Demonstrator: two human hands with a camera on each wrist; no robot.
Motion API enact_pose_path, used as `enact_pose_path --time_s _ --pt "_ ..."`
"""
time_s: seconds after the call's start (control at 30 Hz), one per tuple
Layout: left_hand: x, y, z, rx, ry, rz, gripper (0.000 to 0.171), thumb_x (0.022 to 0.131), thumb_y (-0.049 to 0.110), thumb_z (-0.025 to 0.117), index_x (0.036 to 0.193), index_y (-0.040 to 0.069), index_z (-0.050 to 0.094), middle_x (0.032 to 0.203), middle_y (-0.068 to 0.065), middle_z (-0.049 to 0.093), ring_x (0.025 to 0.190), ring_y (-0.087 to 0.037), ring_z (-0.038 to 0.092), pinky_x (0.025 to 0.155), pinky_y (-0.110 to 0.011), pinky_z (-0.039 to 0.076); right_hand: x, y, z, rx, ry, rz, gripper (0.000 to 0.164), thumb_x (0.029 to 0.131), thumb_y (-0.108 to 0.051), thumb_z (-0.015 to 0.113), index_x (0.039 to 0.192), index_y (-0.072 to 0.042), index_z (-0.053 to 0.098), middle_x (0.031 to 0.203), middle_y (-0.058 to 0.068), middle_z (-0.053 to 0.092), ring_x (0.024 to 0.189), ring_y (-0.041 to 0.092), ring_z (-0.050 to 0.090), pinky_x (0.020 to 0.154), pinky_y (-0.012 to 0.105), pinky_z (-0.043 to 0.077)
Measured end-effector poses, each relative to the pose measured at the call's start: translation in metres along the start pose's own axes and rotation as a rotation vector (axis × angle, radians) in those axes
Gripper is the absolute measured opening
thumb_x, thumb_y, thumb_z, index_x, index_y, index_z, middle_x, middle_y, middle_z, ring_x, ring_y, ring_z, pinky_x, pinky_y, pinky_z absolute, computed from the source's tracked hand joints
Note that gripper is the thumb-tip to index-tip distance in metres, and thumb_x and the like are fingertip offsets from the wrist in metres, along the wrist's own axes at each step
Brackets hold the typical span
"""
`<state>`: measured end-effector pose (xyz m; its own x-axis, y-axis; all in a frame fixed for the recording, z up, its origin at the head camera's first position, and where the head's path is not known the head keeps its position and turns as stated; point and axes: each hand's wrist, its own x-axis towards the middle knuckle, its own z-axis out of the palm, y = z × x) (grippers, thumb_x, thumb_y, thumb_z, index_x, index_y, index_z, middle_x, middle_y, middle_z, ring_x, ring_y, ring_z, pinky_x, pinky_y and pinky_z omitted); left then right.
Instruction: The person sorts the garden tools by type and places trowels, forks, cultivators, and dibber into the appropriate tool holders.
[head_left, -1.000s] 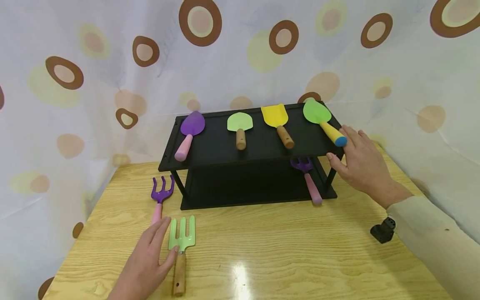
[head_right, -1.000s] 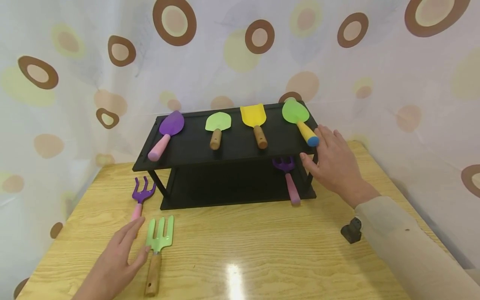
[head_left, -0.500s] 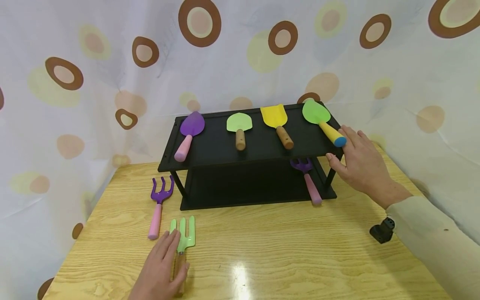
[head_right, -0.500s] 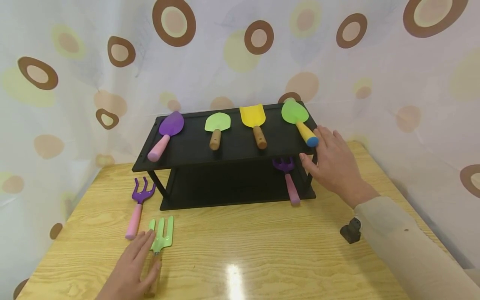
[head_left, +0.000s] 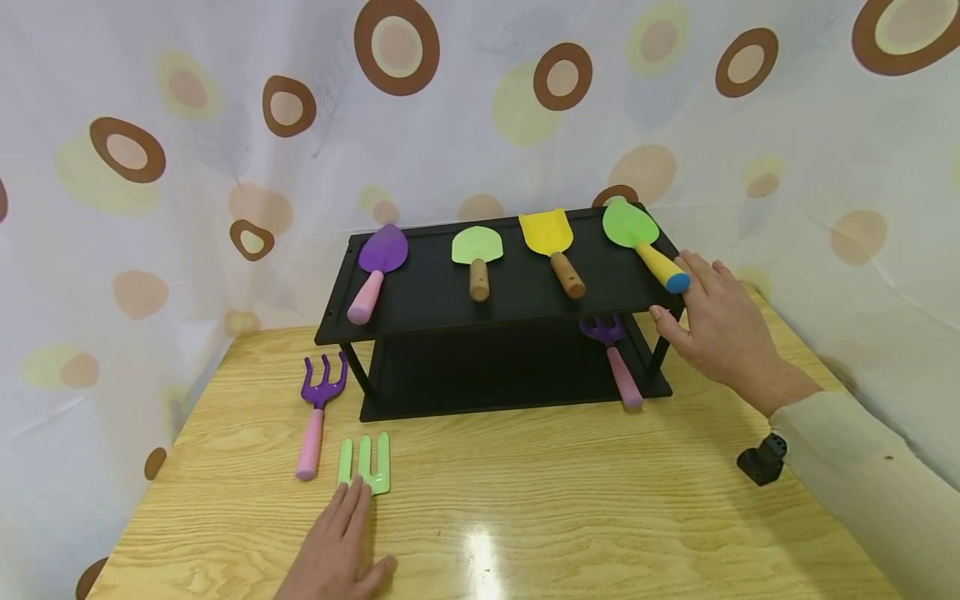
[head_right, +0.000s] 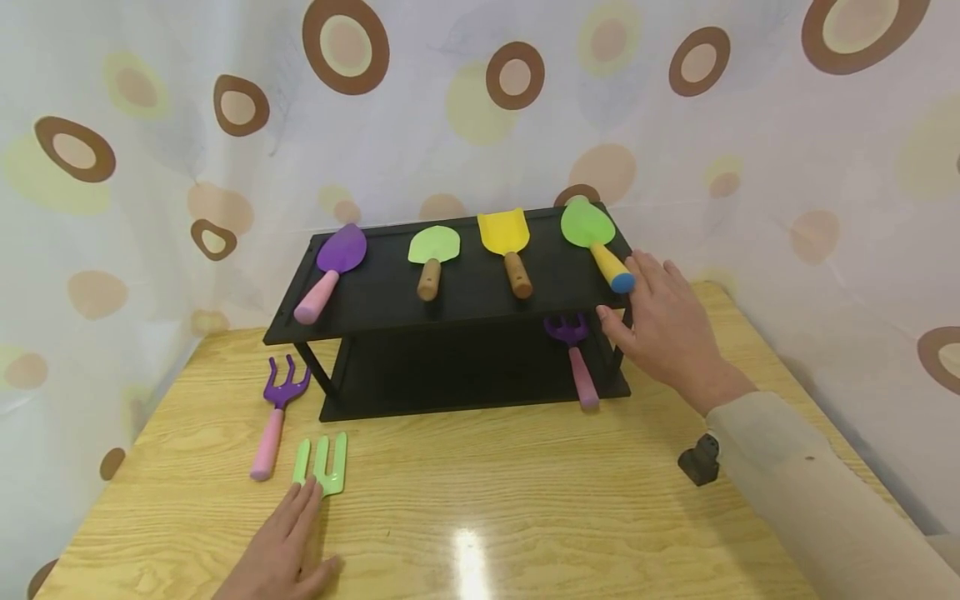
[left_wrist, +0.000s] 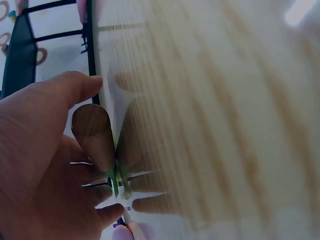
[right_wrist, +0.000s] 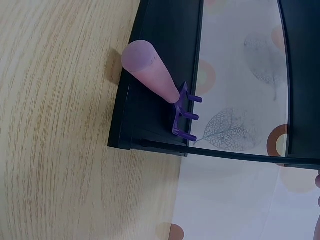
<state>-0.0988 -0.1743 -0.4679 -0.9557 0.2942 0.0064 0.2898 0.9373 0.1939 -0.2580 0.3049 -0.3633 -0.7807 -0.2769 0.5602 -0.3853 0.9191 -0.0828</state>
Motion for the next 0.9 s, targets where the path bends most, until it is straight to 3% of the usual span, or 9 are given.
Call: enact_pose_path --time_s 0.1,0.17,0.37,0.5,0.63,0.73,0.83,0.9 --pt "0.0 0.0 0.002 0.0 -0.061 -0.027 0.089 0.076 0.055 0.058 0.138 -0.003 0.028 0.145 -0.021 0.026 0.132 -0.038 0.025 0.104 -0.05 0.029 0.0 -0.001 0.0 0.0 -0.001 -0.002 0.059 0.087 -0.034 0.052 0.122 0.012 0.043 0.134 0.026 0.038 0.124 0.039 0.036 0.111 0.048 0.019" --pt "0.0 0.0 0.004 0.007 -0.064 -0.036 0.088 0.078 0.053 0.057 0.139 -0.002 0.027 0.145 -0.02 0.025 0.133 -0.038 0.023 0.104 -0.051 0.028 0.0 -0.001 0.0 0.0 -0.002 -0.001 0.059 0.087 -0.034 0.052 0.122 0.013 0.043 0.134 0.026 0.038 0.125 0.038 0.035 0.111 0.047 0.019" --pt "-0.004 0.005 0.009 0.055 0.006 -0.026 0.068 0.085 0.032 0.053 0.139 -0.002 0.027 0.145 -0.02 0.025 0.133 -0.035 0.024 0.104 -0.05 0.029 0.0 -0.001 0.0 -0.004 -0.006 0.006 0.06 0.087 -0.034 0.052 0.124 0.013 0.042 0.135 0.026 0.037 0.125 0.038 0.035 0.111 0.047 0.018" --pt "-0.004 0.006 0.011 0.084 0.079 0.018 0.061 0.083 0.016 0.052 0.137 -0.004 0.029 0.143 -0.023 0.026 0.131 -0.036 0.027 0.103 -0.048 0.031 0.0 -0.001 -0.001 -0.005 -0.007 0.01 0.06 0.087 -0.033 0.052 0.124 0.013 0.042 0.135 0.026 0.037 0.125 0.039 0.035 0.111 0.047 0.018" --pt "-0.004 0.004 0.016 0.072 0.156 0.096 0.062 0.078 0.005 0.052 0.134 -0.008 0.029 0.141 -0.029 0.025 0.129 -0.04 0.029 0.114 -0.027 0.004 0.0 -0.001 -0.002 -0.002 -0.011 0.008 0.059 0.087 -0.033 0.052 0.122 0.013 0.043 0.134 0.026 0.037 0.125 0.039 0.035 0.111 0.047 0.018" --pt "-0.002 0.003 0.019 0.054 0.193 0.151 0.061 0.076 -0.001 0.05 0.132 -0.012 0.028 0.138 -0.033 0.024 0.126 -0.044 0.03 0.103 -0.013 -0.018 0.0 0.0 -0.001 -0.003 -0.014 0.01 0.059 0.088 -0.034 0.052 0.122 0.013 0.043 0.135 0.026 0.037 0.125 0.039 0.035 0.111 0.047 0.018" --pt "-0.002 0.003 0.017 0.021 0.183 0.178 0.059 0.077 -0.006 0.046 0.132 -0.014 0.026 0.138 -0.035 0.021 0.126 -0.047 0.028 0.102 -0.012 -0.018 0.0 0.0 -0.001 -0.004 -0.018 0.012 0.06 0.088 -0.034 0.051 0.123 0.013 0.042 0.135 0.026 0.037 0.126 0.038 0.034 0.111 0.047 0.018" --pt "-0.002 0.004 0.014 -0.035 0.135 0.166 0.06 0.08 -0.001 0.047 0.133 -0.015 0.023 0.139 -0.035 0.018 0.127 -0.048 0.025 0.101 -0.01 -0.019 0.0 0.0 -0.001 -0.004 -0.018 0.014 0.06 0.088 -0.034 0.051 0.124 0.013 0.042 0.136 0.026 0.036 0.126 0.038 0.034 0.112 0.047 0.017"
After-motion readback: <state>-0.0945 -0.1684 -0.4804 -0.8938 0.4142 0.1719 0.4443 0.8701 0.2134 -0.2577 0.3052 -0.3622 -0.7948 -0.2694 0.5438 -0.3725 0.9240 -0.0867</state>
